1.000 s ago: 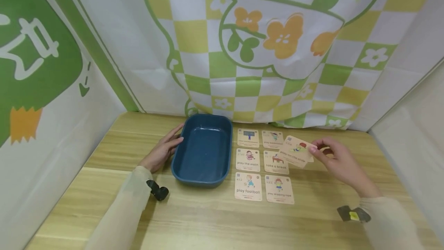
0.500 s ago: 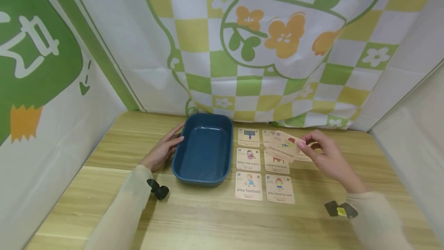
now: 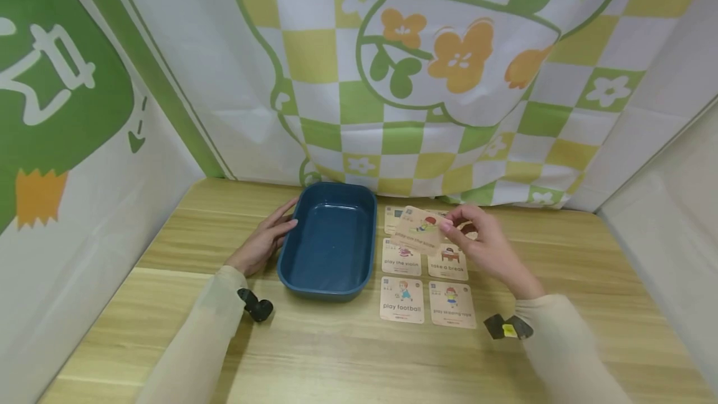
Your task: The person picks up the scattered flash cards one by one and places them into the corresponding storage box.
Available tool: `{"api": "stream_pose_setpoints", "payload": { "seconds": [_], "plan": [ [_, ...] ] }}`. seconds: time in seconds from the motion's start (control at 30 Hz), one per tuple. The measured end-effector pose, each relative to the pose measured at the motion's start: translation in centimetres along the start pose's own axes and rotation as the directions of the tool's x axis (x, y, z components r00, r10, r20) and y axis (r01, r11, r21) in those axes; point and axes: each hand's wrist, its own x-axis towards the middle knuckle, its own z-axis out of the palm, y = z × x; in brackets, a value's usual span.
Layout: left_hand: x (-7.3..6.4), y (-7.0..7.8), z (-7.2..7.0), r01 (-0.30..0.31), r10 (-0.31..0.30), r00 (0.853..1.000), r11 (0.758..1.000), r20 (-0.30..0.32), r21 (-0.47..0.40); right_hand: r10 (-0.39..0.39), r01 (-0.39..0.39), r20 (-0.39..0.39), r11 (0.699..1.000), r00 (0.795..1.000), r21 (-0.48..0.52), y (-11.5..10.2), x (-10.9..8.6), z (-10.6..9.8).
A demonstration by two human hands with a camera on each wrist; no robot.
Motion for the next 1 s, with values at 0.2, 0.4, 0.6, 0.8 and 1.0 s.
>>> {"api": "stream_pose_setpoints", "payload": {
  "seconds": [0.2, 0.4, 0.6, 0.8, 1.0],
  "plan": [
    [-0.1, 0.2, 0.2, 0.005, -0.005, 1.0, 1.0, -0.013, -0.003, 0.007, -0.007, 0.02, 1.0, 1.0, 0.028, -0.9, 1.5, 1.8],
    [-0.1, 0.3, 0.3, 0.007, -0.007, 1.0, 1.0, -0.015, 0.004, -0.004, 0.001, 0.036, 0.998, 0.999, 0.063, -1.7, 2.6, 3.6],
    [-0.1, 0.2, 0.3, 0.004, -0.004, 1.0, 1.0, -0.012, -0.003, -0.019, 0.015, 0.047, 0.997, 0.999, 0.077, -2.4, 3.6, 5.0],
    [-0.1, 0.1, 0.2, 0.009, -0.009, 1.0, 1.0, -0.017, 0.002, -0.026, 0.02, 0.061, 0.994, 0.998, 0.105, -3.3, 4.3, 6.0],
    [0.0, 0.0, 0.1, 0.014, -0.013, 1.0, 1.0, -0.021, 0.016, 0.014, -0.022, 0.075, 0.994, 0.997, 0.108, -3.9, 4.7, 6.9]
  ]
}}
